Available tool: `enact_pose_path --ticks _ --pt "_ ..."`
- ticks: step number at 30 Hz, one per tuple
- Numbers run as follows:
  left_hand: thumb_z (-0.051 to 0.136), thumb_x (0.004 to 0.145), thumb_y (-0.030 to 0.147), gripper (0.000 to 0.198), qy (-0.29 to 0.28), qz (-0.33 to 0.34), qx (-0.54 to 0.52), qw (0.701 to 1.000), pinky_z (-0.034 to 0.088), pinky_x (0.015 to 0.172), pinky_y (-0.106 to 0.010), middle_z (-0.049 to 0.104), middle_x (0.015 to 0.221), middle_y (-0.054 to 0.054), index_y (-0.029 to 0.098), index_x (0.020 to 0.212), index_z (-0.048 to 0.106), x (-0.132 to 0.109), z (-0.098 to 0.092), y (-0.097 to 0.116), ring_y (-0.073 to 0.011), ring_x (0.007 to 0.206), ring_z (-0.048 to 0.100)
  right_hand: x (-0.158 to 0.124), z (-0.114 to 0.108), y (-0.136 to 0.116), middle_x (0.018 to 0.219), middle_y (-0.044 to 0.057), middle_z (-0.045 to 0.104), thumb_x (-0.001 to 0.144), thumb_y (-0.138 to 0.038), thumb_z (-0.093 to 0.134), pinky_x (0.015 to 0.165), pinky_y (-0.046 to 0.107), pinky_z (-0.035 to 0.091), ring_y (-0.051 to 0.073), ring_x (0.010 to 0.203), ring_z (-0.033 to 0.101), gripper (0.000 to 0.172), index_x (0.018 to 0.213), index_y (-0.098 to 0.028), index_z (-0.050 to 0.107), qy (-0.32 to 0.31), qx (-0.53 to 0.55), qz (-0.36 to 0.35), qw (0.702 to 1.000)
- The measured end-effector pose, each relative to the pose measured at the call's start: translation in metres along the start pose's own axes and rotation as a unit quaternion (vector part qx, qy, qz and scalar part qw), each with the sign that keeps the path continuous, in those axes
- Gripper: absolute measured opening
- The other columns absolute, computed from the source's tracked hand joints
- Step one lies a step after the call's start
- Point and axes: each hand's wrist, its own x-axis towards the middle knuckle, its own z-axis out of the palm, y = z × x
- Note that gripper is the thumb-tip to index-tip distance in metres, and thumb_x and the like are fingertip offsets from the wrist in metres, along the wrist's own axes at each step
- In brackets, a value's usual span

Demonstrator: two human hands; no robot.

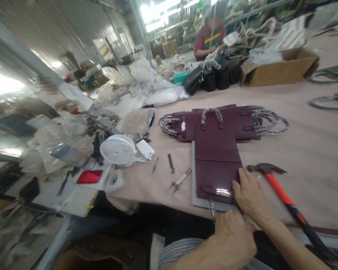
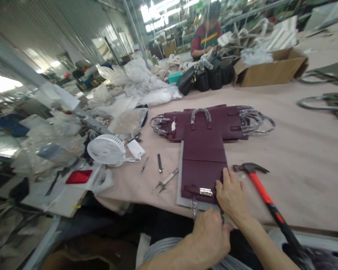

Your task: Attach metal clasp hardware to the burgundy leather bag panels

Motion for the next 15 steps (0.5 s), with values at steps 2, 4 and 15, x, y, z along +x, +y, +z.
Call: enact_pose_path --ticks 2,4,15 --pt "0.047 0.096 0.027 0.03 0.029 0.065 0.021 0.997 0.051 0.077 -0.043 0.07 0.097 -0.023 0.007 0.103 0.069 0.0 0.004 -0.006 -0.0355 0.094 0.068 0.004 0.002 0.0 0.144 0.026 0.053 0.102 -0.039 0.028 0.106 0.058 0.044 0.038 0.132 0.051 0.059 0.144 -0.002 0.047 0.001 -0.003 0.006 1.0" --pt "0.051 0.096 0.031 0.03 0.059 0.079 0.025 0.995 0.051 0.073 -0.041 0.07 0.095 -0.021 0.007 0.1 0.068 -0.001 0.006 -0.01 -0.0336 0.089 0.068 0.006 0.004 0.001 0.144 0.026 0.054 0.102 -0.04 0.027 0.107 0.056 0.044 0.038 0.133 0.05 0.06 0.144 -0.001 0.046 0.0 -0.008 0.003 1.0" --pt "0.057 0.095 0.022 0.016 0.225 -0.192 0.127 0.947 0.049 0.083 -0.031 0.073 0.104 -0.011 0.018 0.095 0.072 0.02 -0.149 -0.117 -0.0239 0.098 0.069 0.003 -0.001 -0.003 0.141 0.026 0.055 0.103 -0.04 0.025 0.107 0.052 0.044 0.037 0.132 0.052 0.06 0.143 0.0 0.046 0.007 0.001 -0.01 1.0"
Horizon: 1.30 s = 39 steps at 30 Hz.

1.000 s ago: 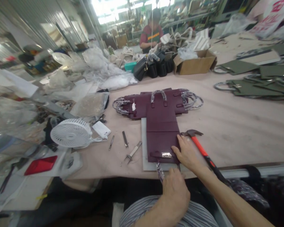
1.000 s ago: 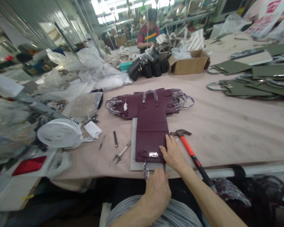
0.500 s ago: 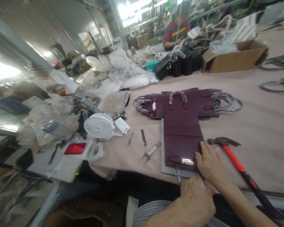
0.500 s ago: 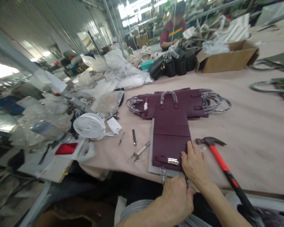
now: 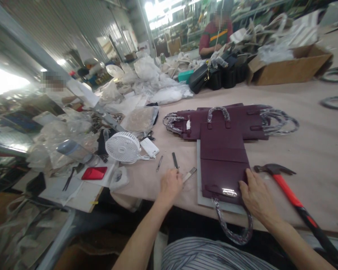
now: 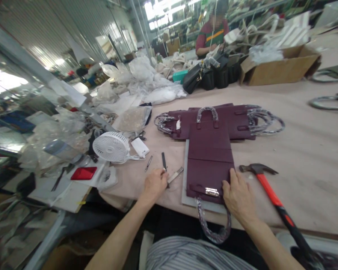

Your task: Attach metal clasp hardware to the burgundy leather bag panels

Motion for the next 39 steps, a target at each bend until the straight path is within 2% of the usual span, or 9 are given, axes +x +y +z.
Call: enact_pose_path --ticks 4,9,16,20,26,28,31,35,39 --pt "0.055 0.097 0.035 0.026 -0.054 -0.066 0.061 0.995 0.051 0.083 -0.033 0.076 0.103 -0.014 0.017 0.098 0.074 0.043 -0.01 -0.034 -0.0271 0.101 0.07 0.0 0.001 -0.002 0.141 0.026 0.055 0.102 -0.039 0.026 0.106 0.051 0.045 0.036 0.131 0.052 0.059 0.144 -0.001 0.045 -0.005 -0.014 0.015 1.0" --pt "0.055 0.096 0.037 0.031 -0.084 -0.05 0.066 0.993 0.051 0.086 -0.034 0.077 0.103 -0.018 0.015 0.096 0.076 0.063 -0.006 -0.03 -0.0292 0.103 0.071 0.0 0.001 -0.003 0.144 0.026 0.053 0.102 -0.042 0.024 0.108 0.054 0.043 0.036 0.133 0.051 0.062 0.145 -0.002 0.045 -0.017 0.0 0.039 0.999" --pt "0.069 0.085 0.041 0.029 -0.157 0.041 0.082 0.983 0.052 0.085 -0.034 0.076 0.101 -0.016 0.014 0.096 0.073 0.045 -0.003 -0.005 -0.0298 0.1 0.071 -0.001 -0.001 -0.007 0.142 0.026 0.055 0.102 -0.041 0.028 0.107 0.055 0.044 0.037 0.131 0.052 0.06 0.145 -0.003 0.046 -0.002 0.026 0.045 0.999" --pt "0.075 0.076 0.03 0.028 -0.182 0.076 0.108 0.974 0.051 0.088 -0.036 0.073 0.109 -0.019 0.014 0.098 0.069 0.036 0.006 0.002 -0.0325 0.105 0.069 -0.002 -0.003 -0.009 0.14 0.025 0.056 0.101 -0.038 0.031 0.107 0.055 0.043 0.037 0.13 0.052 0.059 0.146 -0.004 0.046 0.008 0.032 0.043 0.999" --pt "0.07 0.072 0.019 0.007 -0.208 0.087 0.08 0.971 0.05 0.076 -0.032 0.072 0.081 -0.011 0.016 0.072 0.064 0.041 0.012 -0.006 -0.0277 0.087 0.07 -0.003 -0.008 -0.012 0.141 0.024 0.055 0.101 -0.037 0.03 0.106 0.054 0.043 0.036 0.128 0.054 0.057 0.144 -0.004 0.048 -0.007 0.024 0.055 0.998" --pt "0.069 0.075 0.024 0.011 -0.204 0.082 0.03 0.975 0.049 0.07 -0.029 0.069 0.073 -0.005 0.017 0.07 0.062 0.041 0.009 -0.015 -0.0228 0.079 0.067 -0.003 -0.007 -0.012 0.141 0.024 0.055 0.102 -0.037 0.03 0.107 0.053 0.042 0.035 0.129 0.053 0.056 0.144 -0.005 0.047 -0.008 0.024 0.052 0.998" --pt "0.065 0.079 0.031 0.016 -0.167 0.041 -0.192 0.966 0.048 0.064 -0.025 0.064 0.07 -0.001 0.015 0.078 0.062 0.034 0.008 -0.024 -0.0163 0.069 0.062 -0.004 -0.006 -0.011 0.141 0.023 0.056 0.102 -0.037 0.03 0.108 0.053 0.041 0.034 0.131 0.052 0.056 0.146 -0.006 0.046 -0.006 0.027 0.053 0.998" --pt "0.074 0.071 0.035 0.03 -0.111 0.015 -0.474 0.874 0.053 0.071 -0.025 0.07 0.083 -0.004 0.014 0.089 0.065 0.011 0.02 -0.014 -0.0153 0.076 0.065 -0.004 -0.007 -0.01 0.142 0.024 0.055 0.102 -0.036 0.031 0.107 0.054 0.042 0.035 0.131 0.052 0.056 0.145 -0.006 0.046 -0.006 0.024 0.048 0.999" --pt "0.077 0.07 0.03 0.03 -0.086 0.018 -0.546 0.833 0.057 0.081 -0.03 0.076 0.096 -0.009 0.014 0.093 0.069 -0.01 0.04 0.008 -0.0181 0.087 0.07 -0.004 -0.004 -0.005 0.143 0.026 0.053 0.101 -0.034 0.031 0.108 0.056 0.041 0.036 0.134 0.049 0.057 0.146 -0.001 0.044 -0.025 0.014 0.017 0.999"
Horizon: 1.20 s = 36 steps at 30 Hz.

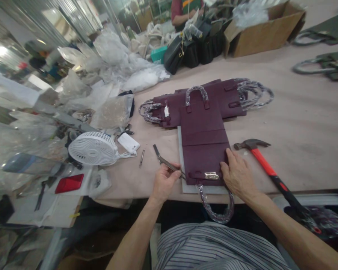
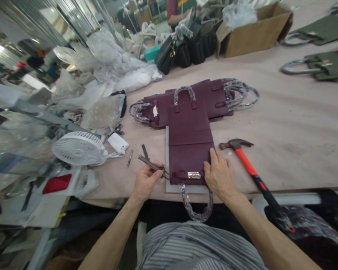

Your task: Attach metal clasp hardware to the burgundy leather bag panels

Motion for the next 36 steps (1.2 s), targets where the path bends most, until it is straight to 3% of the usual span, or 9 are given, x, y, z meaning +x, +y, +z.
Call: enact_pose_path --ticks 4,10,18,22,36 --pt "0.075 0.076 0.029 0.022 0.01 0.047 0.0 0.999 0.058 0.088 -0.034 0.076 0.104 -0.011 0.015 0.092 0.069 -0.005 0.012 -0.009 -0.022 0.098 0.072 -0.001 0.004 0.006 0.146 0.026 0.052 0.1 -0.033 0.034 0.111 0.056 0.04 0.036 0.138 0.046 0.062 0.153 -0.001 0.034 0.001 0.001 -0.016 1.0" --pt "0.068 0.09 0.031 0.017 -0.048 0.092 -0.005 0.995 0.058 0.093 -0.038 0.073 0.115 -0.013 0.015 0.097 0.067 -0.009 0.008 -0.02 -0.0225 0.1 0.073 -0.003 0.001 0.006 0.147 0.025 0.051 0.102 -0.033 0.031 0.112 0.054 0.039 0.034 0.139 0.046 0.06 0.153 -0.003 0.034 -0.017 0.0 -0.019 1.0" --pt "0.067 0.093 0.023 0.01 -0.063 0.154 -0.008 0.986 0.059 0.094 -0.039 0.073 0.115 -0.012 0.018 0.102 0.066 -0.01 0.011 -0.027 -0.0226 0.103 0.074 -0.001 -0.001 0.0 0.146 0.029 0.051 0.102 -0.036 0.03 0.113 0.056 0.038 0.036 0.138 0.046 0.06 0.148 0.001 0.04 -0.014 0.01 -0.002 1.0" --pt "0.067 0.093 0.025 0.011 -0.065 0.183 0.025 0.981 0.058 0.097 -0.042 0.073 0.113 -0.012 0.018 0.101 0.066 -0.009 0.014 -0.029 -0.0233 0.105 0.073 0.0 -0.002 0.0 0.145 0.025 0.053 0.101 -0.036 0.032 0.113 0.057 0.037 0.036 0.137 0.047 0.06 0.152 -0.004 0.037 -0.012 0.018 0.002 1.0" --pt "0.066 0.094 0.028 0.012 -0.058 0.182 0.04 0.981 0.058 0.096 -0.042 0.074 0.112 -0.011 0.018 0.101 0.065 -0.009 0.018 -0.032 -0.024 0.105 0.073 -0.001 -0.001 0.0 0.145 0.025 0.052 0.1 -0.036 0.035 0.113 0.056 0.038 0.036 0.137 0.047 0.06 0.153 -0.006 0.037 -0.01 0.039 0.016 0.999"
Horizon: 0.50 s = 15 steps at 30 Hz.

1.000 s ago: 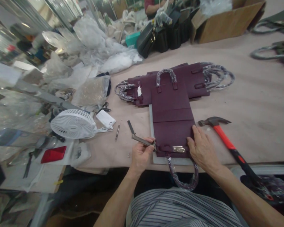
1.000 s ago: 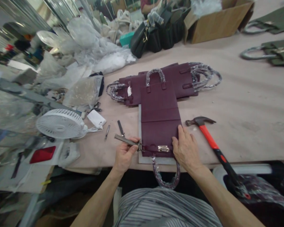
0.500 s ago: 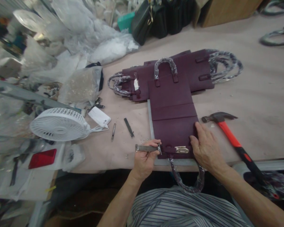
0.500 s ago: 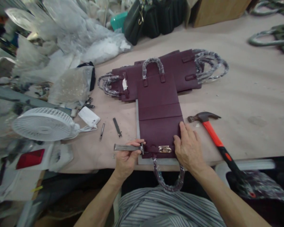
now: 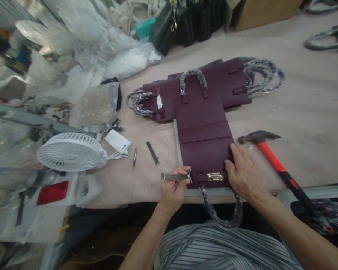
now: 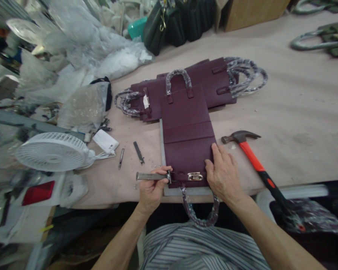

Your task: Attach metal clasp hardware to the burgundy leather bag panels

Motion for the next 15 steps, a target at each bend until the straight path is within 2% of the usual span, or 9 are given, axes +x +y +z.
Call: enact_pose_path --ticks 15 --pt "0.063 0.095 0.024 0.009 -0.01 0.044 0.037 0.998 0.058 0.096 -0.042 0.074 0.111 -0.011 0.019 0.102 0.064 -0.0018 0.0026 -0.0044 -0.0233 0.104 0.072 -0.0002 0.0032 0.002 0.146 0.026 0.051 0.101 -0.034 0.034 0.112 0.054 0.04 0.036 0.137 0.047 0.058 0.148 -0.002 0.042 0.007 -0.016 -0.007 1.0"
